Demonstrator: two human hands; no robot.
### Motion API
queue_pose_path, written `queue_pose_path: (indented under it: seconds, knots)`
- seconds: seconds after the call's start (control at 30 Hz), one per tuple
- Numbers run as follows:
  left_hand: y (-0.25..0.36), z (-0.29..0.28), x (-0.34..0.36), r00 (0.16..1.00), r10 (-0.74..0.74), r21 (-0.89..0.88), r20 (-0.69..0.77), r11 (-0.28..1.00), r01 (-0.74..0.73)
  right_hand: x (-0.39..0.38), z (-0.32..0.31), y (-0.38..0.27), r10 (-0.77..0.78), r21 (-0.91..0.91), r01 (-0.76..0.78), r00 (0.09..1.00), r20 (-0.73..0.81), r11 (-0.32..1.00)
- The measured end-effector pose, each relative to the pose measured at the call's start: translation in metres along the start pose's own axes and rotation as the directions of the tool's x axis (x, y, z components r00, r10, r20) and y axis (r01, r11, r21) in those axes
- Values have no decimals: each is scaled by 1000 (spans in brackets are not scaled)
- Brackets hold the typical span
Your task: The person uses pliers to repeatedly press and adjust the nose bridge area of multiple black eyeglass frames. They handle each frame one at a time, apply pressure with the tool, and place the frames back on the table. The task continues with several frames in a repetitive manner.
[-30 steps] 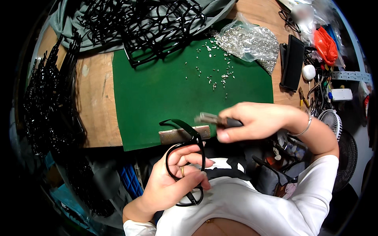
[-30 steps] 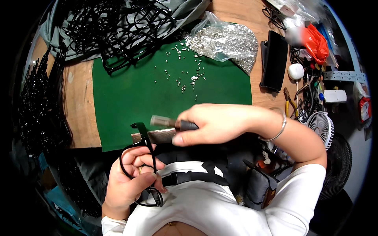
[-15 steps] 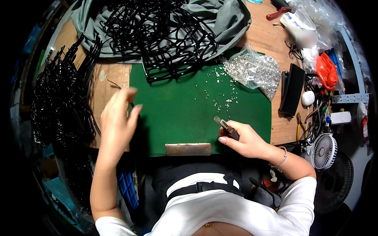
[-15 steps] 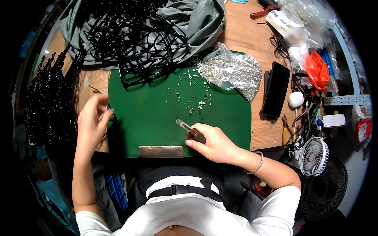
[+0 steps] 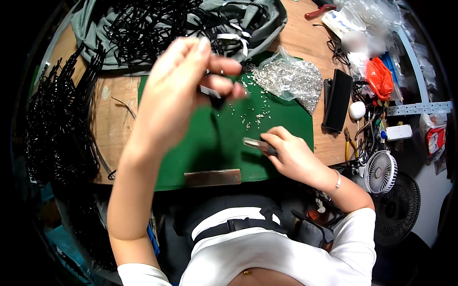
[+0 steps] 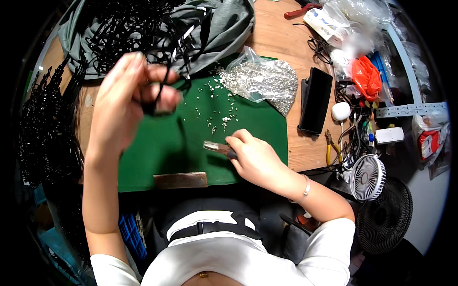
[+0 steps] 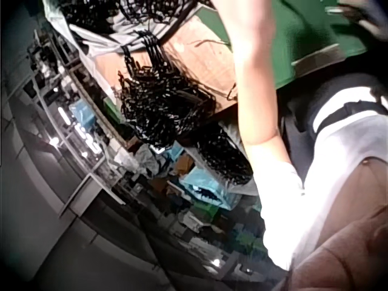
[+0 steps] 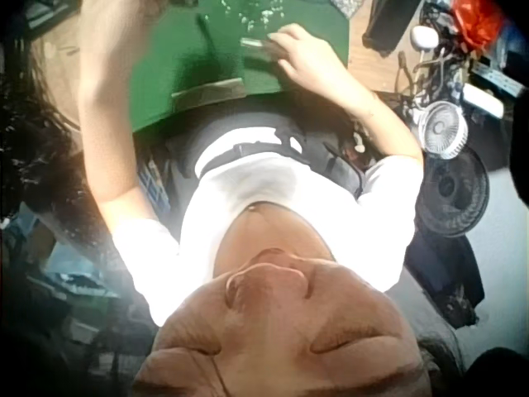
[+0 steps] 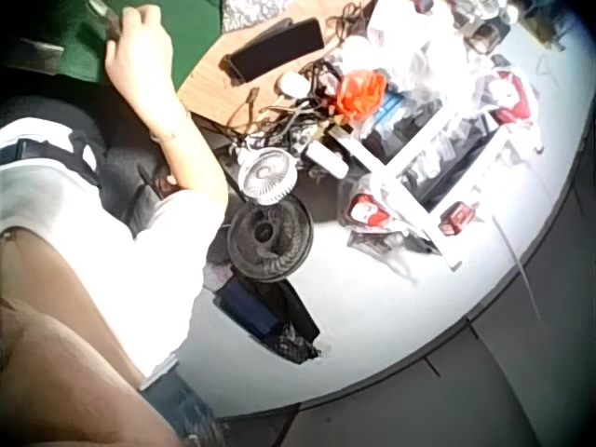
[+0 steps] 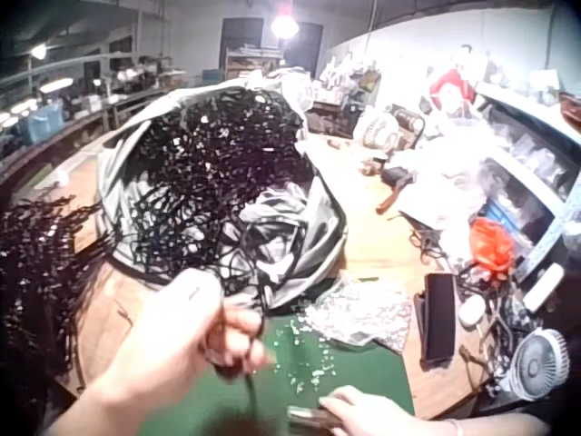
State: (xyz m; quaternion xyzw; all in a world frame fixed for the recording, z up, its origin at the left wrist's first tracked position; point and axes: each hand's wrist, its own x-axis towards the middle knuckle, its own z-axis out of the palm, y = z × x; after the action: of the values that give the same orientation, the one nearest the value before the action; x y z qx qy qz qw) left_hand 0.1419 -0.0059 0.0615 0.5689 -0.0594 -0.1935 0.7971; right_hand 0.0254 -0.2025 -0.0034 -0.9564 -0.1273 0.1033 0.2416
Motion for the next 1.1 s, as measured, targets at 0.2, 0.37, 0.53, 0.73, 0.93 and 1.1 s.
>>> queue_pose_path:
  seconds: [0.2, 0.37, 0.53, 0.73, 0.93, 1.1]
  knots:
    - [-6, -13, -103, 1000, 3, -273, 6, 962, -1, -1, 6, 5, -13, -17, 12, 996, -90, 1000]
    - [-58, -3, -131, 997, -30, 81, -73, 996, 36, 33, 19, 23, 156, 33, -153, 976, -149, 988]
    - [-75, 0, -131, 984, 161, 154, 80, 973, -171, 33, 34, 23, 116, -52, -133, 961, -253, 990]
    - [-80, 5, -116, 976, 204, 260, 78, 941, -217, 21, 2, -9, 234, 371, -191, 970, -74, 909]
    - [-86, 21, -111, 959, 285, 396, -2, 881, -261, -4, -7, -51, 118, 784, -76, 993, 4, 616]
    - [-86, 23, -113, 952, 307, 435, -20, 860, -268, -4, 1, -56, 204, 944, -202, 967, 150, 262]
